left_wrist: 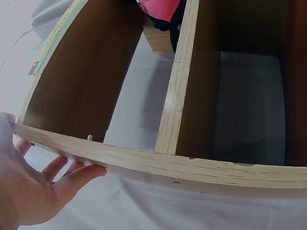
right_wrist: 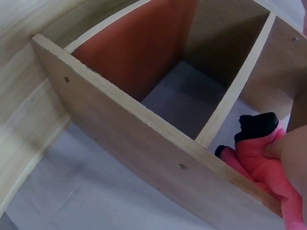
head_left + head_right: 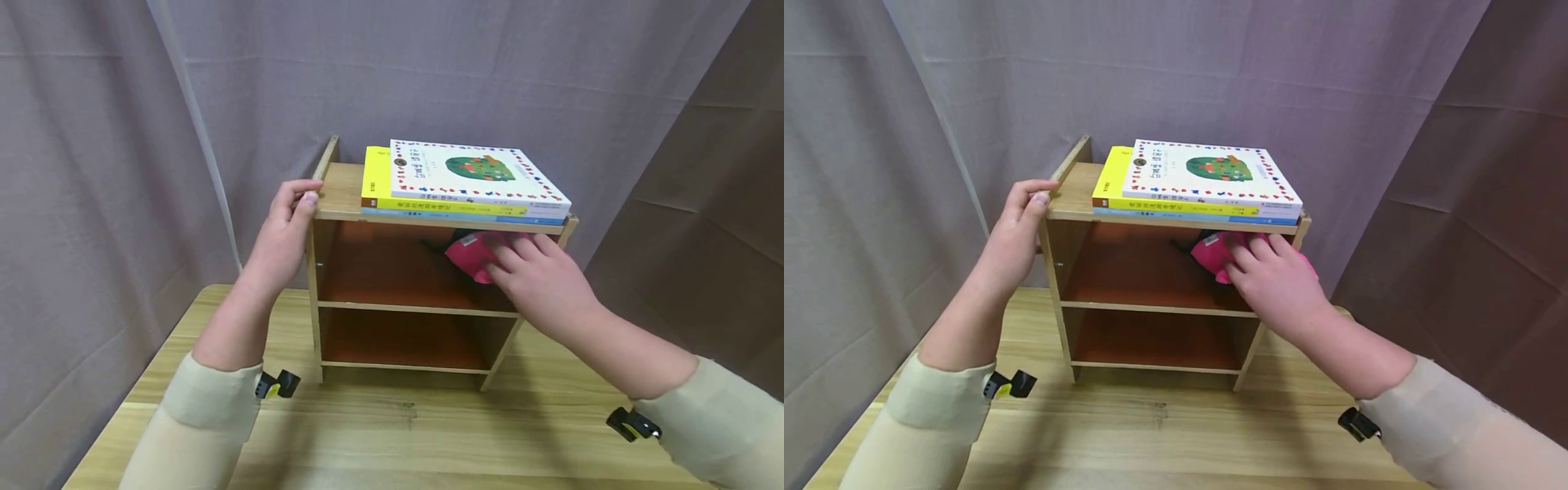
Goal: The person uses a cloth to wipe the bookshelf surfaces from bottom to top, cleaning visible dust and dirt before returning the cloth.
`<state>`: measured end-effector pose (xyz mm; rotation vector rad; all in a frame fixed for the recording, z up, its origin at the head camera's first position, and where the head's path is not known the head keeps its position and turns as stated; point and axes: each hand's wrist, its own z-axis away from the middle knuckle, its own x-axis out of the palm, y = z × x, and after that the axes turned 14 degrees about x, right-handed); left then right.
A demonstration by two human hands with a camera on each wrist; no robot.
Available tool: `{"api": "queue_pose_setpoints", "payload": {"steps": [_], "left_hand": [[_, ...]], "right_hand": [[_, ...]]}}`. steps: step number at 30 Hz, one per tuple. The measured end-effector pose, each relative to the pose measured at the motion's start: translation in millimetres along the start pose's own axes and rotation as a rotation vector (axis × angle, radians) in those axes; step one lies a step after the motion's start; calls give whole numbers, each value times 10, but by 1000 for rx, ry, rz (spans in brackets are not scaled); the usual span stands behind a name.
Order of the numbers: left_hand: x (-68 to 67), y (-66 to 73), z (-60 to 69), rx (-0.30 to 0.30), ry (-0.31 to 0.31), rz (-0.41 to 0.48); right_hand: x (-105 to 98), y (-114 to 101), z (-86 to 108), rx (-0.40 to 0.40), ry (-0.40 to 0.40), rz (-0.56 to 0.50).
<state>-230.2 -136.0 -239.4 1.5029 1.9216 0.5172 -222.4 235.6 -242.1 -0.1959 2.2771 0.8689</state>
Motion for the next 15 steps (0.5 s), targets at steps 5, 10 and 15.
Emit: {"api": "queue_pose_setpoints", "payload": {"steps": [5, 10, 15], "left_hand": [[0, 0, -2, -3, -4, -5], [-6, -12, -8, -11, -6, -10], [-2, -5, -9, -10, -2, -17]], "right_hand": [[21, -4, 27, 13, 11, 29], [68, -8, 33, 8, 65, 37], [62, 1, 12, -50, 43, 89]]}}
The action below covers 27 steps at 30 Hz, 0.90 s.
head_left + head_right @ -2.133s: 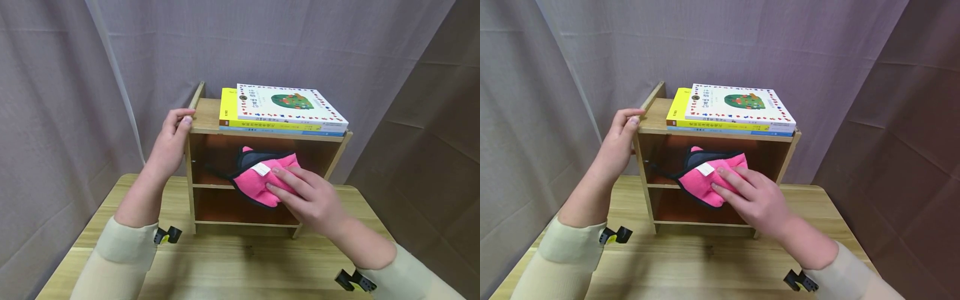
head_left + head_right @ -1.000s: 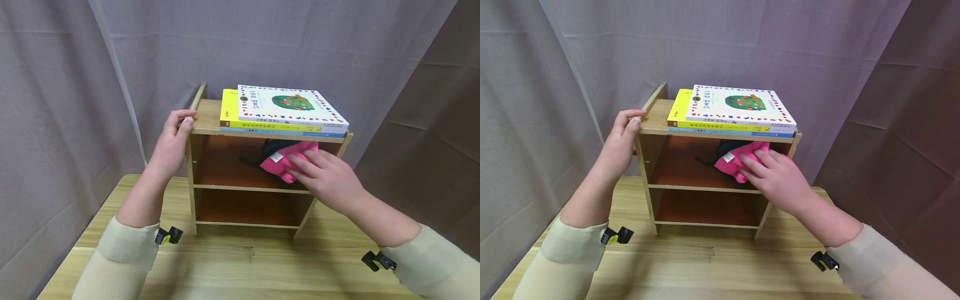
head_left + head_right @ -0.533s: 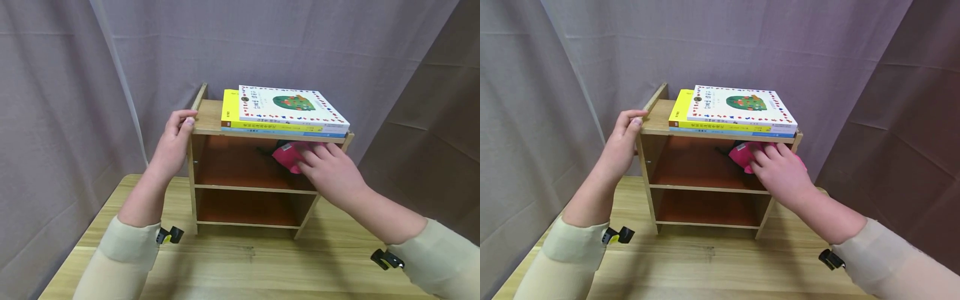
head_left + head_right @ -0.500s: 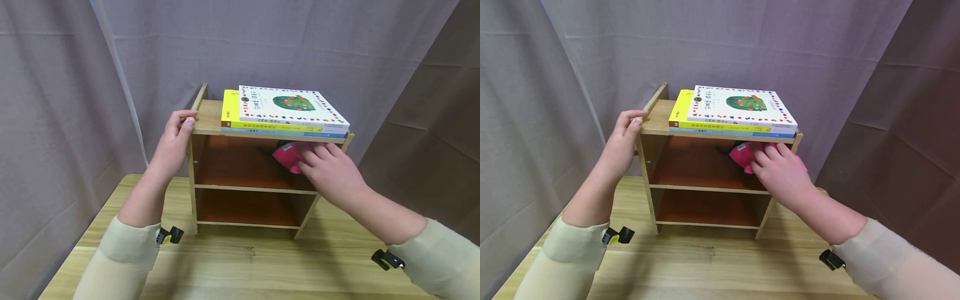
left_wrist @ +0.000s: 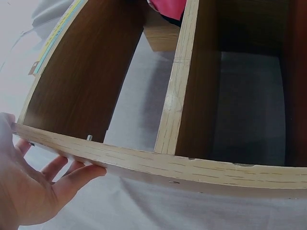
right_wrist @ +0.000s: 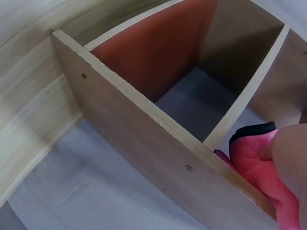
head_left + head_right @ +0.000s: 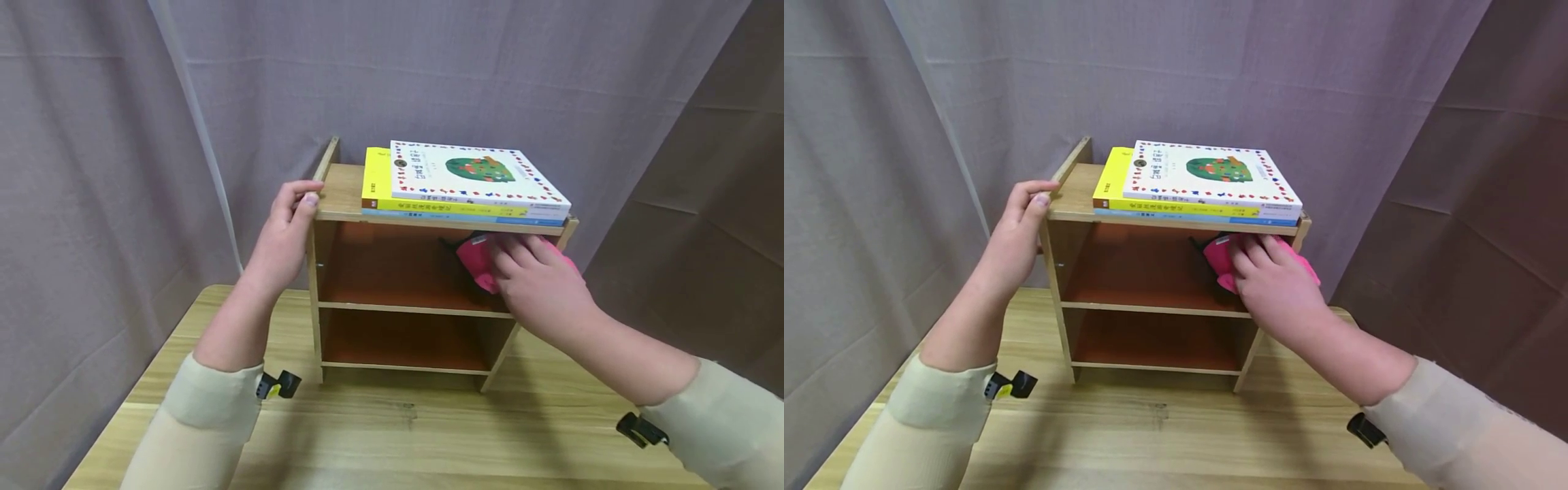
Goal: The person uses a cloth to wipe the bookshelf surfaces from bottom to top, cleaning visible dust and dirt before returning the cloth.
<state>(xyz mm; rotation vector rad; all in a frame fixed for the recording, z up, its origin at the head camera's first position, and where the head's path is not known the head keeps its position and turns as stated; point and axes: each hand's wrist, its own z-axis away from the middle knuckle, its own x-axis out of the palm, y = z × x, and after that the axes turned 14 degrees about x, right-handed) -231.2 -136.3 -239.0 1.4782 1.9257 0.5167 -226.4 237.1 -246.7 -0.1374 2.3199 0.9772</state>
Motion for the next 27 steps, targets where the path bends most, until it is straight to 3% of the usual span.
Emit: {"api": "queue_pose_setpoints", "payload": {"steps": [4, 11, 19, 23, 27], "left_hand": [[4, 6, 7, 9, 8, 4], [6, 19, 4, -6, 7, 6], [9, 7, 9, 5, 9, 13], [11, 2, 4, -3, 7, 6], [9, 7, 3, -13, 6, -1]], "right_hand": [[-21, 15, -7, -17, -54, 0], [-78, 16, -3, 14, -77, -6], [-117, 17, -4, 14, -157, 70], [-79, 14, 16, 38, -138, 61], [-25, -9, 31, 95, -68, -19]]}}
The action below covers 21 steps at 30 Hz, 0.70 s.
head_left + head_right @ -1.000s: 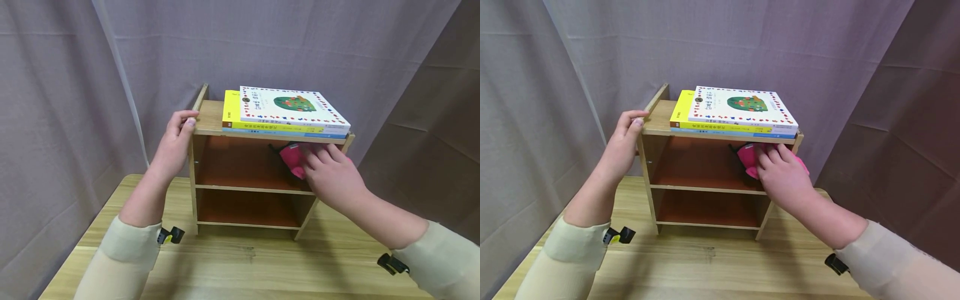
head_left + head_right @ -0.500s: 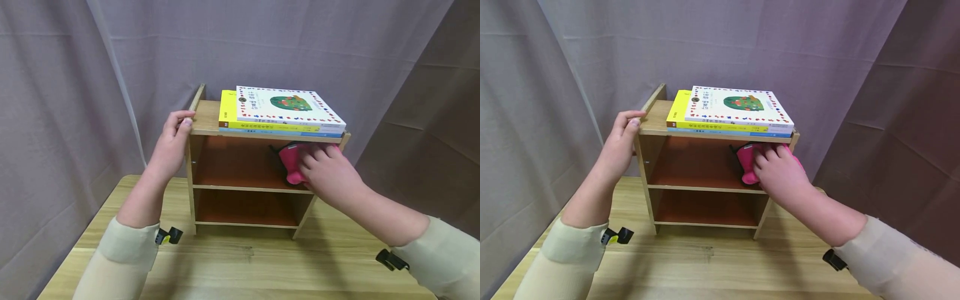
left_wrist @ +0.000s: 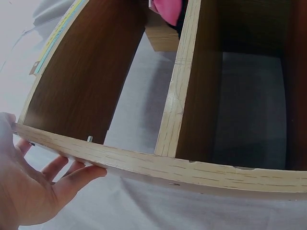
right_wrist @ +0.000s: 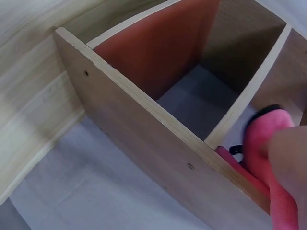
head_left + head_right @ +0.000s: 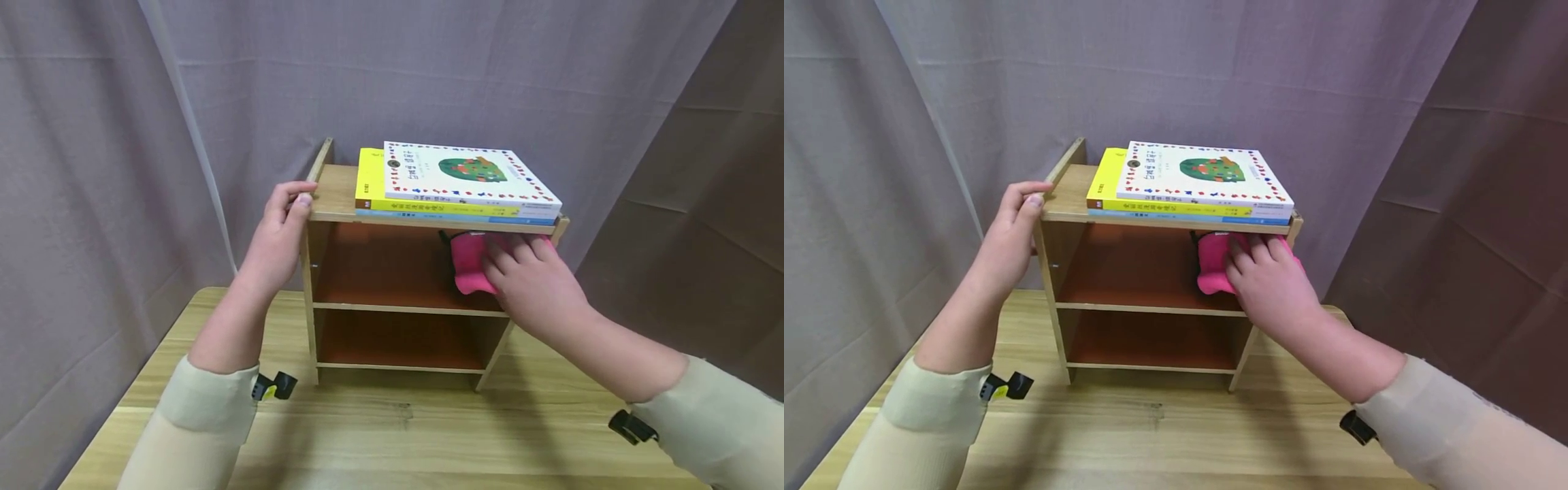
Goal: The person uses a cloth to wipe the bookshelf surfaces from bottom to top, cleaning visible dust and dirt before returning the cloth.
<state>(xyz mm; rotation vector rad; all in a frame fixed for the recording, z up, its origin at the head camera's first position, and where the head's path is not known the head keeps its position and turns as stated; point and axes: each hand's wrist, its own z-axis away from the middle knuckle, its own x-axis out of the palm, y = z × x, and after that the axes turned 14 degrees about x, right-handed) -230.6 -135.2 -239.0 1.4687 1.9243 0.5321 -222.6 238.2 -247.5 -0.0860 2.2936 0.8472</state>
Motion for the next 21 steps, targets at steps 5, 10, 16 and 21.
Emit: {"api": "queue_pose_setpoints", "payload": {"steps": [5, 10, 16, 21], "left_hand": [[-3, 1, 3, -3, 1, -3], [-2, -9, 1, 8, 6, 4], [2, -8, 2, 8, 8, 6], [1, -8, 6, 11, 7, 7]], "right_hand": [[55, -57, 10, 48, 38, -91], [93, -100, 25, 60, 32, -99], [156, -154, 64, 48, 79, -143], [196, -210, 101, 59, 85, -169]]}}
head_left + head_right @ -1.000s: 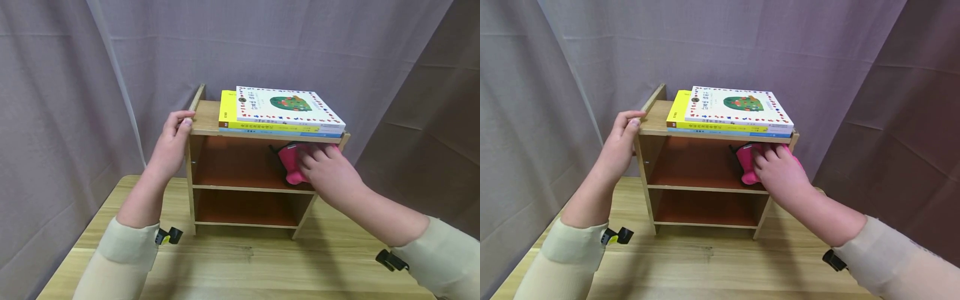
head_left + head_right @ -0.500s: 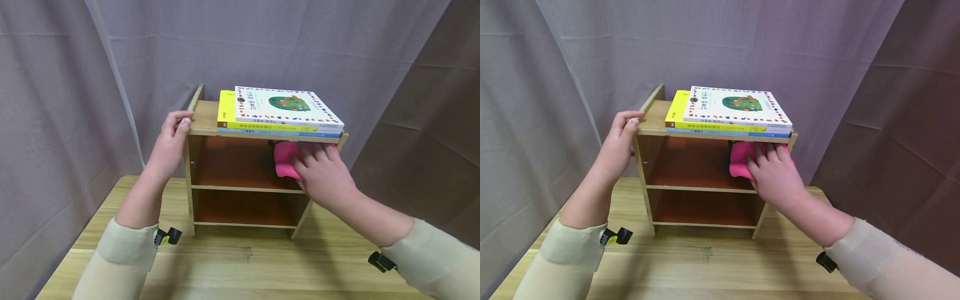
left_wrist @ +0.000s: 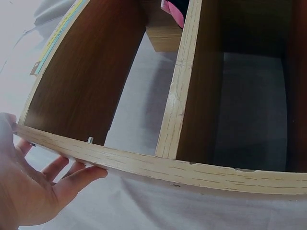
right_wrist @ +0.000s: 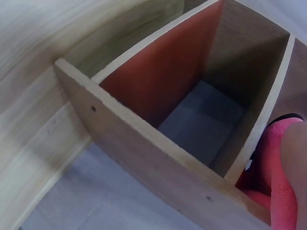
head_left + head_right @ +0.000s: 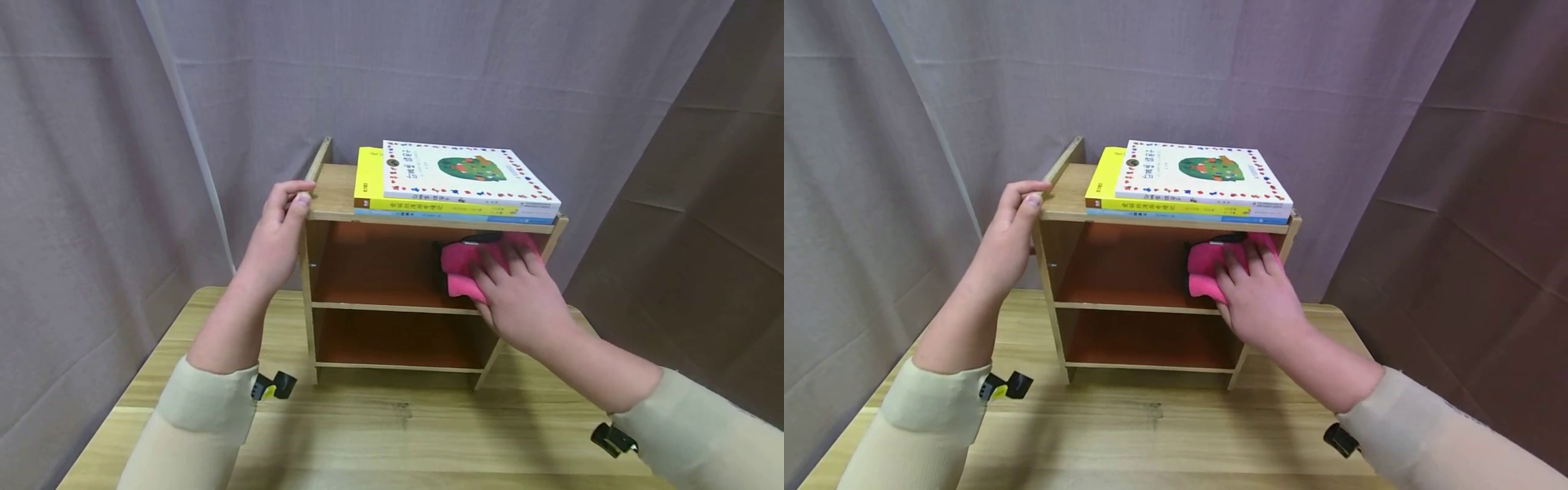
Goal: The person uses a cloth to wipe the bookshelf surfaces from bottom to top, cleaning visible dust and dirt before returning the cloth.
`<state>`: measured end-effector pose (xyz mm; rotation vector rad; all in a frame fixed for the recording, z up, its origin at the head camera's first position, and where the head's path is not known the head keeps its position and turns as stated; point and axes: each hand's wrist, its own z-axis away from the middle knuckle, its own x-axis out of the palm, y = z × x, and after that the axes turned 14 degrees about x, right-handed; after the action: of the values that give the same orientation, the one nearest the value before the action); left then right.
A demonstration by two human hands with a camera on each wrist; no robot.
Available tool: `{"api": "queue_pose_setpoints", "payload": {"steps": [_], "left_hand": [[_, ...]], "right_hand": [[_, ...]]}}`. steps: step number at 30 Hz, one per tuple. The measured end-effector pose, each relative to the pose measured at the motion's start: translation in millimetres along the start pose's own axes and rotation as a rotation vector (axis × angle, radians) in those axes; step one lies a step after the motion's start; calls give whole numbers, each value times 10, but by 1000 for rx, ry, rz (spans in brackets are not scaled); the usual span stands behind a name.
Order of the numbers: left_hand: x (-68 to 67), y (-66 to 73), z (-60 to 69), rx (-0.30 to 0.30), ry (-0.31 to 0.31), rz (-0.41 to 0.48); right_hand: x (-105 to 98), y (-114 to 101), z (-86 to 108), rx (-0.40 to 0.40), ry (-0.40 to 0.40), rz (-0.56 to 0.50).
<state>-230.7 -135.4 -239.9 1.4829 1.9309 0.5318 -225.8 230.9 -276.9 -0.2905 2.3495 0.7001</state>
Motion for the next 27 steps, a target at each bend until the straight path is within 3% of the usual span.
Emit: {"api": "queue_pose_setpoints", "payload": {"steps": [7, 16, 27], "left_hand": [[-5, -5, 7, 1, 0, -2], [9, -5, -4, -4, 1, 0], [11, 20, 8, 5, 2, 9]], "right_hand": [[63, -95, 55, 8, -52, -23], [136, -175, 129, 48, -54, -75], [168, -351, 164, 189, -137, -151]]}}
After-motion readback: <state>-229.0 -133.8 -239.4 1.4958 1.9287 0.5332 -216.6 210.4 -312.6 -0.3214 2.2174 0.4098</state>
